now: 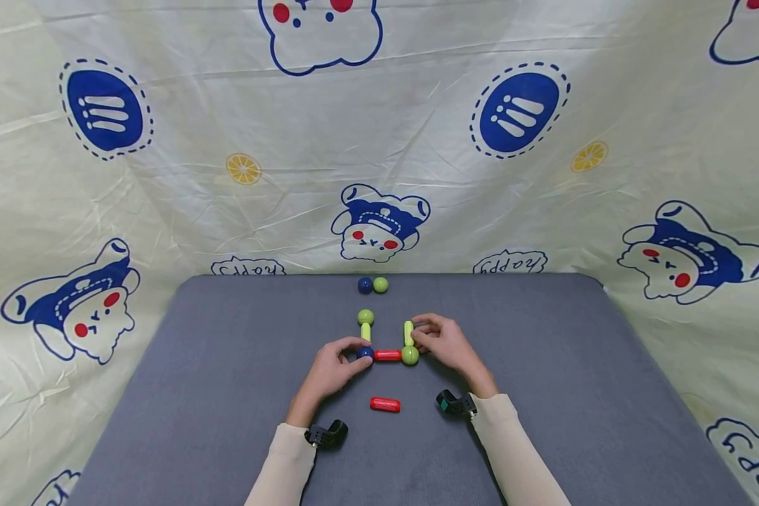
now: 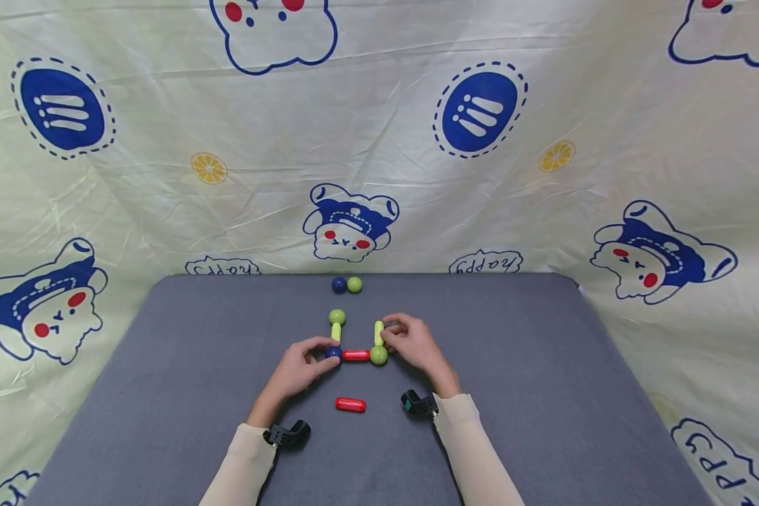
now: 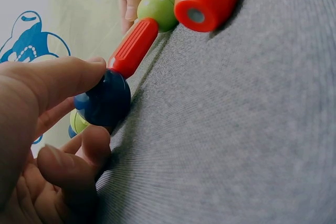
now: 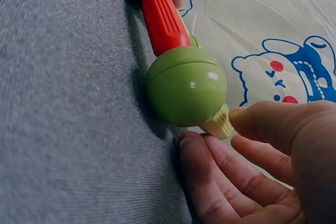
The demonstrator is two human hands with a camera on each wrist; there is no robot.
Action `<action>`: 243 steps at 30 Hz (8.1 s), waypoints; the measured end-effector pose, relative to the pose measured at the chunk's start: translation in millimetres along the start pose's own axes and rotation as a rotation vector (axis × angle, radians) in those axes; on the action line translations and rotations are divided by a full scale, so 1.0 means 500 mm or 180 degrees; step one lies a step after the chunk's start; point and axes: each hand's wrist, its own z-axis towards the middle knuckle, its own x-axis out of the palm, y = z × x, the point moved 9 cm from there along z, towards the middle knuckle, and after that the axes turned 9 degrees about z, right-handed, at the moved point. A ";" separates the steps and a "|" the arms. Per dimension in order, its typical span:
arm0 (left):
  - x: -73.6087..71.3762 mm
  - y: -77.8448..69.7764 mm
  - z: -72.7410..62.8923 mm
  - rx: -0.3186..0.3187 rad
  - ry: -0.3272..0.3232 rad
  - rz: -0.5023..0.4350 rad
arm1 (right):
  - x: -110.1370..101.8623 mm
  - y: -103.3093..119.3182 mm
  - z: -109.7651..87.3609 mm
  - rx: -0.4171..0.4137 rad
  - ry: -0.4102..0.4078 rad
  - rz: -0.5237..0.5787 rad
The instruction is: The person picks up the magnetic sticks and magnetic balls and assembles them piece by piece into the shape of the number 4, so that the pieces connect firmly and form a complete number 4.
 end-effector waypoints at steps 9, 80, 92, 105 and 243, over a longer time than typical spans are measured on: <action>-0.003 0.004 -0.003 -0.0002 -0.0023 0.0003 | -0.002 0.003 0.000 -0.0088 0.0005 0.0005; 0.001 0.005 0.003 0.0044 0.0035 0.0039 | 0.057 0.084 0.256 0.0105 0.0345 -0.1131; 0.000 0.006 0.005 0.0026 0.0067 0.0039 | 0.057 0.064 0.267 0.0126 0.0308 -0.1128; 0.002 0.003 0.003 -0.0031 0.0073 0.0022 | 0.048 0.059 0.265 0.0099 0.0195 -0.1061; -0.002 0.003 0.002 0.0027 -0.0016 0.0009 | -0.010 -0.024 0.068 0.0118 -0.0182 0.0247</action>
